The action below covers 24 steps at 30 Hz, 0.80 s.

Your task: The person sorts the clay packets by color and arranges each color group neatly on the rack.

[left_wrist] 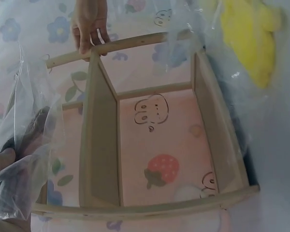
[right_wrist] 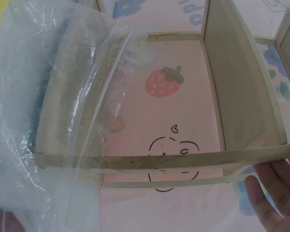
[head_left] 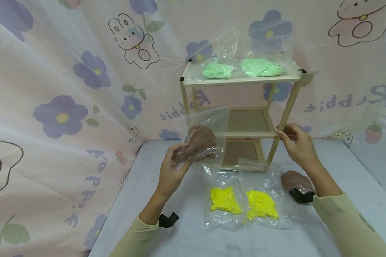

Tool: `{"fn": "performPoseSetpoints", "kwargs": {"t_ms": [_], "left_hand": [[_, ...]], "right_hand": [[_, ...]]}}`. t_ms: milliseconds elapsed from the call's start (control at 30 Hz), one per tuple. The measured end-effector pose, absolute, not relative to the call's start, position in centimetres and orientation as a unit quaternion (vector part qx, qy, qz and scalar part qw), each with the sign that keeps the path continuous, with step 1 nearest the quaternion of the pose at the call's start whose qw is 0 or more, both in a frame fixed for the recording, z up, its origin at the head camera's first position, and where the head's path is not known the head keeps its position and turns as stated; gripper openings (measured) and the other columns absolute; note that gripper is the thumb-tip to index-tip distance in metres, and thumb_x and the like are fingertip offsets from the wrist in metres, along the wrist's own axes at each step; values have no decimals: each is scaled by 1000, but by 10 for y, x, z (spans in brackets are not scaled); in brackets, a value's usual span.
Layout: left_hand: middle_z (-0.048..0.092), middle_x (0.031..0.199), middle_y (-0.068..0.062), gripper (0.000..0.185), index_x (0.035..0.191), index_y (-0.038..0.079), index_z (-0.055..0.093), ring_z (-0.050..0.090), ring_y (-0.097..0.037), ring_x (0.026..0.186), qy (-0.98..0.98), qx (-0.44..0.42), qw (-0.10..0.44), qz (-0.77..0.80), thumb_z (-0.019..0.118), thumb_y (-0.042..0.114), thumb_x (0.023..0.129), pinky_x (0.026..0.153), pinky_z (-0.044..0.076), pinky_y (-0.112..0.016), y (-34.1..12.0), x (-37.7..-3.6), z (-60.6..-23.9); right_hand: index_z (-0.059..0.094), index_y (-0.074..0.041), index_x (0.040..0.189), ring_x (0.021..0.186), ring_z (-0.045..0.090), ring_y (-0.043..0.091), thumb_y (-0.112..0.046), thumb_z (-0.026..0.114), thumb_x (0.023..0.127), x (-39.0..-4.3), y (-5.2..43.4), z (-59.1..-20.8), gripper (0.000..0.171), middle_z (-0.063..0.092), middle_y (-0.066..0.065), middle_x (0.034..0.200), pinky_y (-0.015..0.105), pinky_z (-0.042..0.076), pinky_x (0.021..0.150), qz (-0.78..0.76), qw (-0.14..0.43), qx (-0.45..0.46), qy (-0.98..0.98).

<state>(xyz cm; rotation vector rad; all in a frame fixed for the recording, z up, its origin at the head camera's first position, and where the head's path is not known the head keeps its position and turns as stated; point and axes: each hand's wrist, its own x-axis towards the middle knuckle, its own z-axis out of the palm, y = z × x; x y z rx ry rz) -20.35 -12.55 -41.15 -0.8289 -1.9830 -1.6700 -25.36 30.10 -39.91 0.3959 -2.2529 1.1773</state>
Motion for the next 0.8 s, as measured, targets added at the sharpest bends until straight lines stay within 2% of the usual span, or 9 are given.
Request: {"fn": "performPoseSetpoints", "kwargs": {"t_ms": [533,800], "left_hand": [[60,147,-11,59,148,4,51,61,-25,135,-703,-306,199,-610,76,-8,96,111,57,-36,-67,-228,-394],[59,149,-12,59,147,4,53,58,-25,137,-689,-288,194,-636,77,-7,95,116,52,-36,-34,-246,-391]], "right_hand": [[66,7,132,92,61,-8,-3,67,107,-254,304,-401,28,69,19,112,0,46,89,442,277,145,-841],[67,4,134,94,60,-8,-7,68,107,-255,302,-400,29,69,16,114,0,46,91,440,274,143,-843]]}}
